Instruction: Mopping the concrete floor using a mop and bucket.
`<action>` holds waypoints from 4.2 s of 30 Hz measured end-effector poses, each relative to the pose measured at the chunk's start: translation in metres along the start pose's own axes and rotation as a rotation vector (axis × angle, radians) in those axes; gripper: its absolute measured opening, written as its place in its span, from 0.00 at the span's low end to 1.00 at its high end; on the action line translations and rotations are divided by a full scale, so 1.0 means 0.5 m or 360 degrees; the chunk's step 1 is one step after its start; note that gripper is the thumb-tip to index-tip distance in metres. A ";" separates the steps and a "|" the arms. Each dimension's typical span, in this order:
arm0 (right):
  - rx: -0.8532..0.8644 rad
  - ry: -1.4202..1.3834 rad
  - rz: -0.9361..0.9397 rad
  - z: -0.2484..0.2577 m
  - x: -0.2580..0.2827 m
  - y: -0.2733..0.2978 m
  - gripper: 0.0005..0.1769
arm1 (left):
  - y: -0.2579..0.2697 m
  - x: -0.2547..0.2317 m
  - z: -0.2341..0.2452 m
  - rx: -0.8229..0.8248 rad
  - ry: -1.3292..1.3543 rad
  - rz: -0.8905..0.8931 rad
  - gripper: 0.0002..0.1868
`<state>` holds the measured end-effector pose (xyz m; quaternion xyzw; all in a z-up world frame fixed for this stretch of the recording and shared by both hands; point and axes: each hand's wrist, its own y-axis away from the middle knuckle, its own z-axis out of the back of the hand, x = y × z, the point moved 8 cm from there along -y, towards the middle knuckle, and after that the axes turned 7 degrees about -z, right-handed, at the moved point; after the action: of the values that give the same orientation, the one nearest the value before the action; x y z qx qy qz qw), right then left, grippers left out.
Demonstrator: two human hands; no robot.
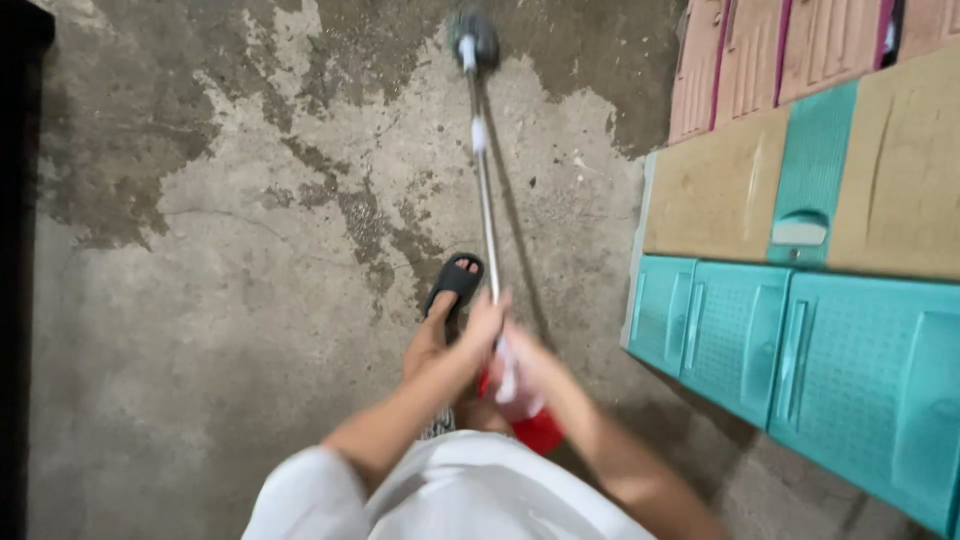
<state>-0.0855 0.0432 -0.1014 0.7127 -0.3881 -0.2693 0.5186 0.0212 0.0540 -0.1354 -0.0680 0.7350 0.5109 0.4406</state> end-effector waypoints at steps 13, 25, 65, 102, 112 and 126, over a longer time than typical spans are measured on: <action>0.0058 0.0032 -0.0006 -0.094 -0.149 0.137 0.33 | 0.195 0.059 0.095 -0.0099 -0.0076 -0.0014 0.22; 0.0043 0.0419 0.0275 -0.157 0.123 -0.002 0.36 | -0.044 -0.148 0.092 -0.0021 0.0374 -0.0216 0.16; 0.0018 0.0407 0.0048 -0.854 -0.182 -0.023 0.30 | 0.112 -0.175 0.796 -0.0103 0.0601 -0.0133 0.12; -0.0012 0.0759 0.0065 -0.838 -0.185 -0.081 0.34 | 0.118 -0.158 0.826 -0.0398 0.0800 -0.0206 0.13; -0.0119 0.0799 0.0112 -0.734 -0.272 -0.019 0.28 | 0.217 -0.028 0.790 -0.0579 0.0891 -0.0284 0.12; 0.0078 0.0255 0.0312 -0.467 -0.577 0.067 0.21 | 0.456 0.246 0.616 -0.0757 0.0098 -0.0305 0.17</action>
<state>-0.0708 0.4017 -0.0012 0.7031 -0.4196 -0.1499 0.5542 -0.0004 0.4538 -0.0938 -0.2546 0.5975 0.6229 0.4361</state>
